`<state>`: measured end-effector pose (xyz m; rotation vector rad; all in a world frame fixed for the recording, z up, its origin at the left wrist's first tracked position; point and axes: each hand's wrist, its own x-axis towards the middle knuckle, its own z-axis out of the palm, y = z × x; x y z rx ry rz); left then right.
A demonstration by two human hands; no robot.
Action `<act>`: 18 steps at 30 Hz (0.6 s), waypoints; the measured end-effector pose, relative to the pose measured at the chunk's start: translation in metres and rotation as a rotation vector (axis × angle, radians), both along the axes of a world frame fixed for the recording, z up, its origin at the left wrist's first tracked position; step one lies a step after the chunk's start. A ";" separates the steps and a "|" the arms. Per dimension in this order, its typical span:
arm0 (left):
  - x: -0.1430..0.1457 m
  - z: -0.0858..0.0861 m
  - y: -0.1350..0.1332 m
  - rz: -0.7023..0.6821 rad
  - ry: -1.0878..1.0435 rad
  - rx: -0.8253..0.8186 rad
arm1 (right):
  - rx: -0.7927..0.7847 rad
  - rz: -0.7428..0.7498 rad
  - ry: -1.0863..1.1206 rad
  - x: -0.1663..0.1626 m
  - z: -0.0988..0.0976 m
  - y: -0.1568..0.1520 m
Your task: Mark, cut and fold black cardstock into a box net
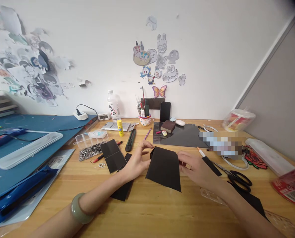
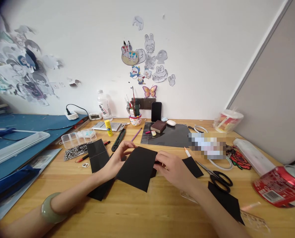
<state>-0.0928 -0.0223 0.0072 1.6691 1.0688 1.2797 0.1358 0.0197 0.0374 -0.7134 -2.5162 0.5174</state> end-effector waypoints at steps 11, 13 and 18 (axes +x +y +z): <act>-0.007 0.041 -0.004 -0.197 0.284 0.134 | -0.199 0.024 0.014 0.000 0.009 -0.002; -0.006 0.046 0.003 -0.194 0.291 0.081 | -0.275 0.019 0.004 0.003 0.013 0.000; -0.001 0.036 0.015 -0.212 0.357 -0.047 | -0.411 0.008 -0.030 0.006 0.001 0.007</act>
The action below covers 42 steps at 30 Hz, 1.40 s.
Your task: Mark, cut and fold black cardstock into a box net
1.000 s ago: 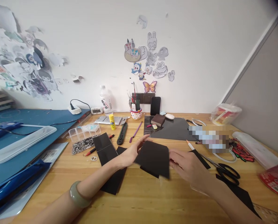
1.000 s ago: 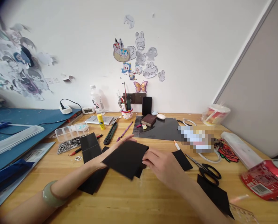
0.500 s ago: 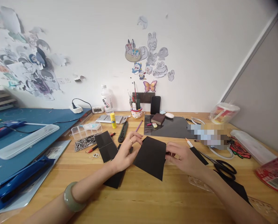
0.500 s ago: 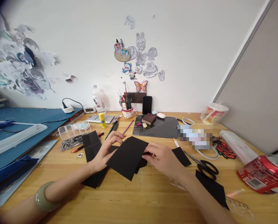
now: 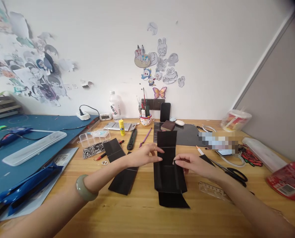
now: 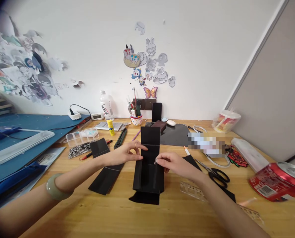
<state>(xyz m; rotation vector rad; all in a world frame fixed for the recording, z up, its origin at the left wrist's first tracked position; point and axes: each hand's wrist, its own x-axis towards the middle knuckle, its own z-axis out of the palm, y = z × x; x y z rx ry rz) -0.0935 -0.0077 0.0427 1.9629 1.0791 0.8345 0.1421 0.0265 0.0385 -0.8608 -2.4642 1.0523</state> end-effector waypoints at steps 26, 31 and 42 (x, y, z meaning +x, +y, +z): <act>-0.006 -0.038 -0.004 -0.003 -0.084 -0.310 | 0.551 0.022 -0.148 0.006 -0.021 -0.060; -0.004 -0.038 -0.001 0.011 -0.087 -0.343 | 0.551 0.058 -0.122 0.000 -0.022 -0.056; -0.006 -0.028 0.009 -0.135 -0.033 -0.410 | 0.495 0.067 -0.011 0.002 -0.026 -0.049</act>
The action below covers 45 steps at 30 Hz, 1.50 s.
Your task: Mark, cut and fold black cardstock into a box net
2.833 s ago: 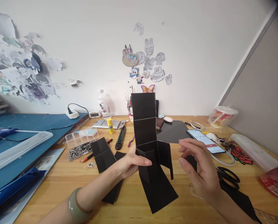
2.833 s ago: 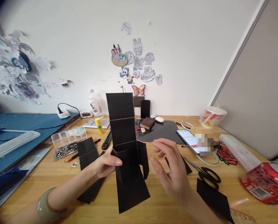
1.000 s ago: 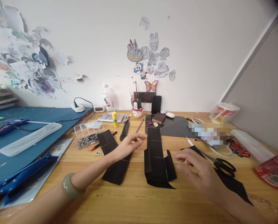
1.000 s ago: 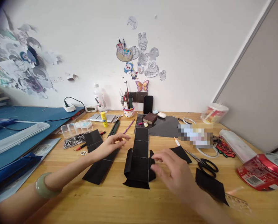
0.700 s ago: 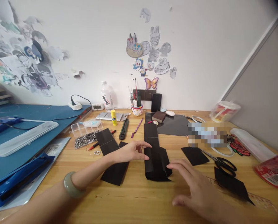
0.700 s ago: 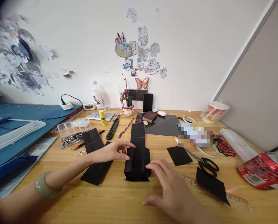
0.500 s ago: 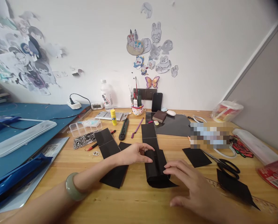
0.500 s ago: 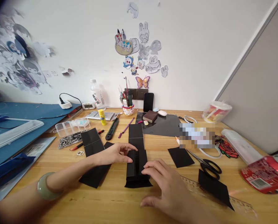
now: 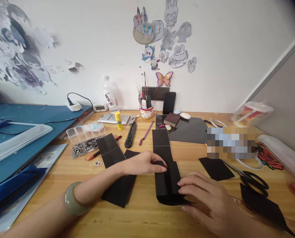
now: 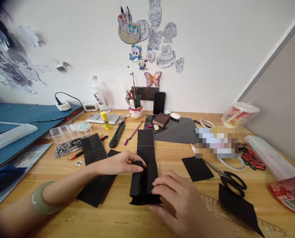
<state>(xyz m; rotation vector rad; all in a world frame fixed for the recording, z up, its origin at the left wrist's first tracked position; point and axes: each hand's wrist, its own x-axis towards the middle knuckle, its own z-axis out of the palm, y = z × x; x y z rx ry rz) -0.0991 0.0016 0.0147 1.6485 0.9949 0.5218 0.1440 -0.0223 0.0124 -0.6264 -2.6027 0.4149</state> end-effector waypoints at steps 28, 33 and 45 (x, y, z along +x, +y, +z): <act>0.007 -0.023 0.002 0.289 -0.092 -0.042 | -0.126 0.085 0.042 -0.012 -0.003 0.013; 0.005 -0.017 0.003 0.220 -0.046 -0.033 | 0.032 0.123 0.087 -0.013 0.005 0.012; 0.011 -0.022 0.010 0.171 -0.175 -0.176 | -0.169 -0.017 0.201 -0.014 -0.006 0.016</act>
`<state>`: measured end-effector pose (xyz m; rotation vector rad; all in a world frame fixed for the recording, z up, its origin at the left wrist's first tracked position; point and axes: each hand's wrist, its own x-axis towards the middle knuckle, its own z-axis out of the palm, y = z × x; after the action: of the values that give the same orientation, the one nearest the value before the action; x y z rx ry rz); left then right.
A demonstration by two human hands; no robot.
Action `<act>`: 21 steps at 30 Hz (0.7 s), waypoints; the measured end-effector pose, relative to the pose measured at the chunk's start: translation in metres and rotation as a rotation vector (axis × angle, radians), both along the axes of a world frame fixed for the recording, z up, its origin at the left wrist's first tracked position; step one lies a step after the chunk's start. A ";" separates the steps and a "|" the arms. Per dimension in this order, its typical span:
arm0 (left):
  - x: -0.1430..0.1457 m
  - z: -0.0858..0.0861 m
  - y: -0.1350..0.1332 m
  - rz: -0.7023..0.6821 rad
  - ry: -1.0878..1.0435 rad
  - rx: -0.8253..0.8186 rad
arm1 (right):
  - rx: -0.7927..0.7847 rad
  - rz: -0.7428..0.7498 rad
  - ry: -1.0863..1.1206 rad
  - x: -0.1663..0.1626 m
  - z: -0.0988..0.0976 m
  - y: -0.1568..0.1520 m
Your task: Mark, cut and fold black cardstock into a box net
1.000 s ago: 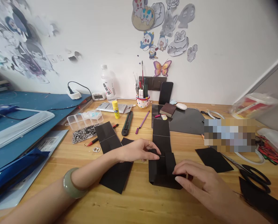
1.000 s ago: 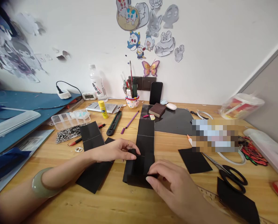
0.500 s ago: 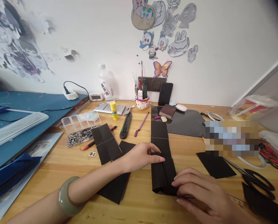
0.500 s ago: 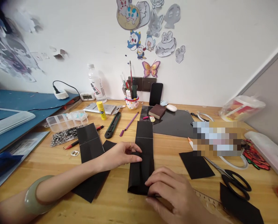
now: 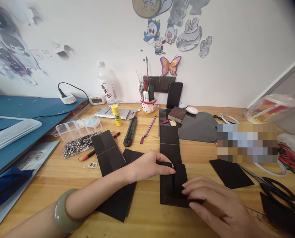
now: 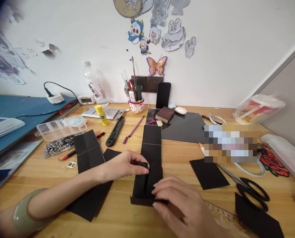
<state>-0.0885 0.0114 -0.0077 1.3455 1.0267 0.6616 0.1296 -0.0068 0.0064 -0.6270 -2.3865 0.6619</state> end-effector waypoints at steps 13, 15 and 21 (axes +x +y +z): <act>0.001 0.005 -0.002 0.030 -0.065 -0.047 | -0.534 -0.298 -0.174 -0.015 0.007 -0.003; 0.002 0.006 -0.003 0.027 -0.065 -0.047 | -0.553 -0.326 -0.188 -0.016 0.008 -0.002; 0.002 0.006 -0.005 0.033 -0.030 -0.027 | -0.589 -0.385 -0.174 -0.017 0.005 -0.003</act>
<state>-0.0863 0.0067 -0.0016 1.2935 1.0324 0.6886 0.1125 -0.0096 0.0110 -1.3963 -2.1131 1.1780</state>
